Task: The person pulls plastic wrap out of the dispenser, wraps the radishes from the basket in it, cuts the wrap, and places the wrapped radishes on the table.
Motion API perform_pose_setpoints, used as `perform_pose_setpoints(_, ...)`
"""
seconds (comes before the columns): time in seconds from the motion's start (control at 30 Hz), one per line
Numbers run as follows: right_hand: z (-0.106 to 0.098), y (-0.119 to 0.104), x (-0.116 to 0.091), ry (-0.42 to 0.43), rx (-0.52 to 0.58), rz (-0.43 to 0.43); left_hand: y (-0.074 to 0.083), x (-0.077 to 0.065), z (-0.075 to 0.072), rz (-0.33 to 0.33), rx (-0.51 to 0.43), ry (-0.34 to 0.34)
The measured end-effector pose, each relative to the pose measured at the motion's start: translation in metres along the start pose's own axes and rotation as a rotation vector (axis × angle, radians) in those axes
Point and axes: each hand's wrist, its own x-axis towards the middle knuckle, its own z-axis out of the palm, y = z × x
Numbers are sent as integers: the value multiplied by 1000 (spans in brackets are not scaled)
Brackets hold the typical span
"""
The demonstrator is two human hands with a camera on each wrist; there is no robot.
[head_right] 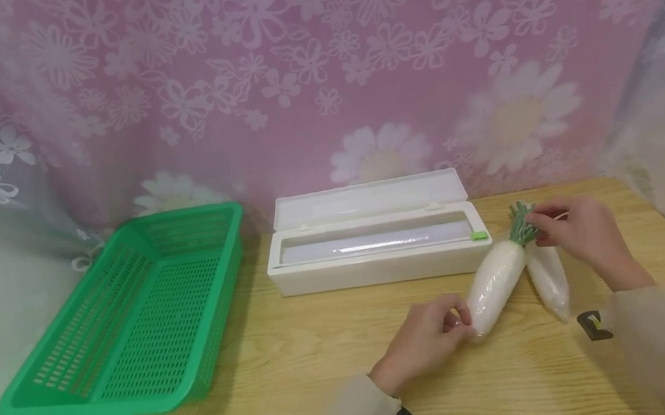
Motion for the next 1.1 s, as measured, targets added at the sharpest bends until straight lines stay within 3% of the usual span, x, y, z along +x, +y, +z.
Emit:
perform_pose_setpoints(0.17,-1,-1,21,-5,88,-10,8,8,14,-5,8,7)
perform_pose_setpoints(0.3,2,-1,37,-25,127,-25,13,13,21,5,7,-43)
perform_pose_setpoints(0.5,-6,2,56,-68,67,-13,24,24,34,-21,-63,-125)
perform_pose_setpoints(0.7,-4,-4,75,-116,20,-34,27,33,43,14,64,-115)
perform_pose_setpoints(0.93,5,-6,94,-213,-87,-21,28,37,47,-27,74,-135)
perform_pose_setpoints(1.1,12,-2,97,-294,-213,-83,32,38,48,-45,90,-155)
